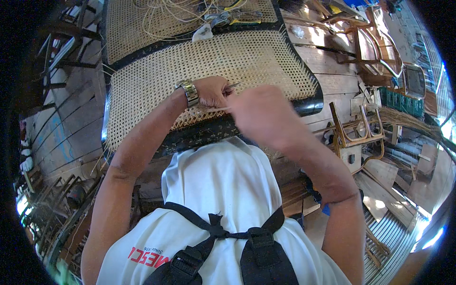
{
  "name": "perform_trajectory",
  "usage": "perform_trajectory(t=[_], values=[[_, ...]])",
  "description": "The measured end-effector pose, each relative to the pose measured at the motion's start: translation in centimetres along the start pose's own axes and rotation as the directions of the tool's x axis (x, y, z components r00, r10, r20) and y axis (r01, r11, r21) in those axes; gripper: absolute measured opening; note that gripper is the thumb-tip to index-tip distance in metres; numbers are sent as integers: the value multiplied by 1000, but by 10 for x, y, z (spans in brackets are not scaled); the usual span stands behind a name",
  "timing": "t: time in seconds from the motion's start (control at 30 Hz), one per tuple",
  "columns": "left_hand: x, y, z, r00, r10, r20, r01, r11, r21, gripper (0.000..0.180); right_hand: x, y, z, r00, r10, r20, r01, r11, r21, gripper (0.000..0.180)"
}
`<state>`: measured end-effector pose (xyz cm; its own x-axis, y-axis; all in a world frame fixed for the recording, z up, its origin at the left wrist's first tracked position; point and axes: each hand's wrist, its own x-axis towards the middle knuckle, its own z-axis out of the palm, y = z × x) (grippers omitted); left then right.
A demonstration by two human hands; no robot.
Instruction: The recorder is weaving a rattan chair seat using strips of material and various hand tools.
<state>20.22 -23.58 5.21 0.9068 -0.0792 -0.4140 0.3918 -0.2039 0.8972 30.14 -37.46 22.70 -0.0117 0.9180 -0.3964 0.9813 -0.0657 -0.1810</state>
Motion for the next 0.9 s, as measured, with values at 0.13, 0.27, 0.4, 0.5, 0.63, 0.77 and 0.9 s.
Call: perform_trajectory(t=[0.13,0.27,0.4,0.5,0.63,0.77,0.9], values=[[5,1,-13,1000,14,14,-14,999,36,29,16,-8,-3,980,-175,90,194,939,-284,13],[-36,3,-15,996,18,-87,-24,998,-64,27,-24,1,-33,987,-151,-54,143,981,-132,15],[-51,-5,-8,987,9,-159,-8,1000,8,24,-37,21,-28,987,25,-157,22,958,287,23],[-44,-9,-1,990,8,-140,-1,999,51,25,-35,29,-8,990,126,-56,-90,898,431,21],[-41,0,2,981,-105,-162,118,990,72,28,-32,30,7,988,154,1,-130,829,544,26],[-40,6,3,978,-145,-148,158,984,85,28,-32,29,11,980,201,3,-171,822,544,26],[-37,0,6,979,-111,-169,126,989,82,29,-28,26,8,976,216,4,-189,844,502,25]])
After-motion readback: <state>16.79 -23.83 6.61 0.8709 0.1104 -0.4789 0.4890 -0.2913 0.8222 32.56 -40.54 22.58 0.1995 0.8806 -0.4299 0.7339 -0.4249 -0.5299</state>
